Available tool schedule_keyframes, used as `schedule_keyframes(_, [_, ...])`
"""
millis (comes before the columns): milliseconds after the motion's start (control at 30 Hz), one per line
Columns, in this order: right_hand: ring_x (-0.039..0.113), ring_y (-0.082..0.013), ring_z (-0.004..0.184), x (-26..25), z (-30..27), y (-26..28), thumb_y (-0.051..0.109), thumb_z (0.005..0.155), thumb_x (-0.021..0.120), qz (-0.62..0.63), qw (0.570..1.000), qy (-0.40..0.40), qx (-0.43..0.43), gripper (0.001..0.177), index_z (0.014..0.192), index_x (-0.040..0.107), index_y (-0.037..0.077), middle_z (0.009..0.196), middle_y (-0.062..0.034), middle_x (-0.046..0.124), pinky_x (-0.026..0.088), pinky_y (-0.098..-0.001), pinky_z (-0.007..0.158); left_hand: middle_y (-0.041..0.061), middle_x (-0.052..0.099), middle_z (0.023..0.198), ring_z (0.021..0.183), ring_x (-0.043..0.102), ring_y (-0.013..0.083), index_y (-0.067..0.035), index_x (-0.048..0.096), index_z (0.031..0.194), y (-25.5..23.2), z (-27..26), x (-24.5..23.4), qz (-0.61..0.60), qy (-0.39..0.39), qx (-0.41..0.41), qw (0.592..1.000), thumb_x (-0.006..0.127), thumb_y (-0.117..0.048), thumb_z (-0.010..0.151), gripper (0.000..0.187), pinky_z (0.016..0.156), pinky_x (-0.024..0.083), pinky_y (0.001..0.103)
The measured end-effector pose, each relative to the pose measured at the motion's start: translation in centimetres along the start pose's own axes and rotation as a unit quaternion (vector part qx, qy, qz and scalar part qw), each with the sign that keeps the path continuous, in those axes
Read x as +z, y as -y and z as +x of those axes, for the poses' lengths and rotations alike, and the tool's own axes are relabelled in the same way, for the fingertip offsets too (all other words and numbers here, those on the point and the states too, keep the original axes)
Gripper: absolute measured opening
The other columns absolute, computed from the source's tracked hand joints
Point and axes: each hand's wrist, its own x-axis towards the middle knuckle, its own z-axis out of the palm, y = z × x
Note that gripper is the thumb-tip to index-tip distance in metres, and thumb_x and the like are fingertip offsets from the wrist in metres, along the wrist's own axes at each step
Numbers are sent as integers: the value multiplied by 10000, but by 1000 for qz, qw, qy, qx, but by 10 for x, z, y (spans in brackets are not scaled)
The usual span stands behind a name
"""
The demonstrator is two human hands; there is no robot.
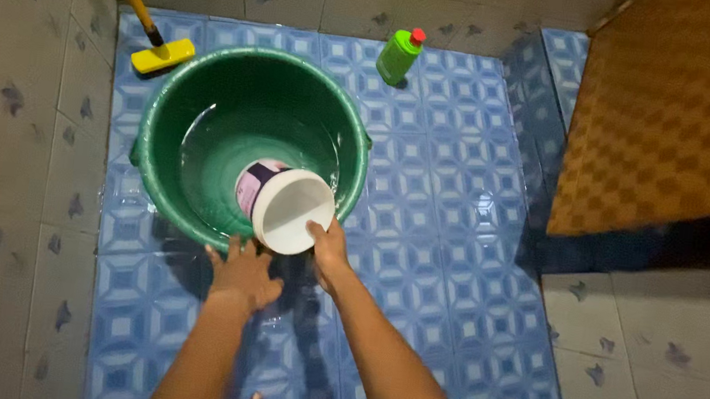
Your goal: The person cleans a bathroom countertop and various toiletries. They use a blue scrubbing brush and a white cup to scoop water from a green basin to wash the surface and items like bottles, a soap dish, and a sponge. The person repeatedly scrubs the countertop and rinses the items, placing them back on the counter.
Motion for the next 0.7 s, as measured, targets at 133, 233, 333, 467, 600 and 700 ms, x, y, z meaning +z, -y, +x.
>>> schedule_keyframes(133, [687, -197, 1026, -46, -42, -40, 98, 932, 620, -23, 999, -20, -8, 382, 1301, 603, 2, 1152, -106, 729, 547, -339, 913, 90, 195, 1689, 1577, 79, 372, -209, 333, 1584, -25, -39, 39, -10, 20, 17, 1000, 616, -520, 925, 781, 1196, 66, 751])
schedule_keyframes(233, [690, -203, 983, -76, -77, -65, 125, 931, 657, -44, 998, -51, -3, 348, 1250, 635, -12, 1111, -111, 741, 555, -353, 891, 82, 206, 1685, 1574, 88, 368, -220, 322, 1587, -38, -68, 62, -6, 43, 29, 999, 622, -505, 923, 783, 1195, 108, 751])
schedule_keyframes(333, [684, -175, 962, -94, -120, -75, 151, 918, 646, -23, 997, -75, -21, 346, 1235, 664, 12, 1094, -78, 741, 554, -324, 866, 32, 217, 1690, 1587, 108, 330, -261, 348, 1574, -56, -85, 72, -31, 89, 15, 995, 650, -445, 902, 759, 1212, 133, 739])
schedule_keyframes(467, [602, -218, 818, -116, -174, -76, 262, 926, 643, -48, 987, -117, 95, 374, 1216, 666, 27, 983, -109, 703, 481, -371, 708, 37, 396, 1619, 1529, 346, 256, -225, 461, 1522, -65, -94, 79, -48, 170, 6, 984, 730, -373, 850, 739, 1228, 240, 689])
schedule_keyframes(600, [633, -235, 855, -130, -213, -93, 313, 892, 674, -94, 979, -167, 74, 404, 1177, 683, 26, 970, -115, 736, 497, -386, 770, 157, 669, 1364, 1278, 640, 322, -136, 729, 1265, -65, -84, 99, -48, 209, 56, 975, 728, -304, 792, 502, 1096, 521, 432])
schedule_keyframes(700, [683, -275, 987, -128, -231, -71, 317, 864, 672, -254, 941, -216, 59, 388, 1157, 692, 64, 1051, -125, 742, 531, -422, 887, 160, 657, 1337, 1257, 637, 336, -135, 719, 1249, -70, -77, 119, -72, 206, 57, 974, 718, -318, 826, 460, 1087, 508, 424])
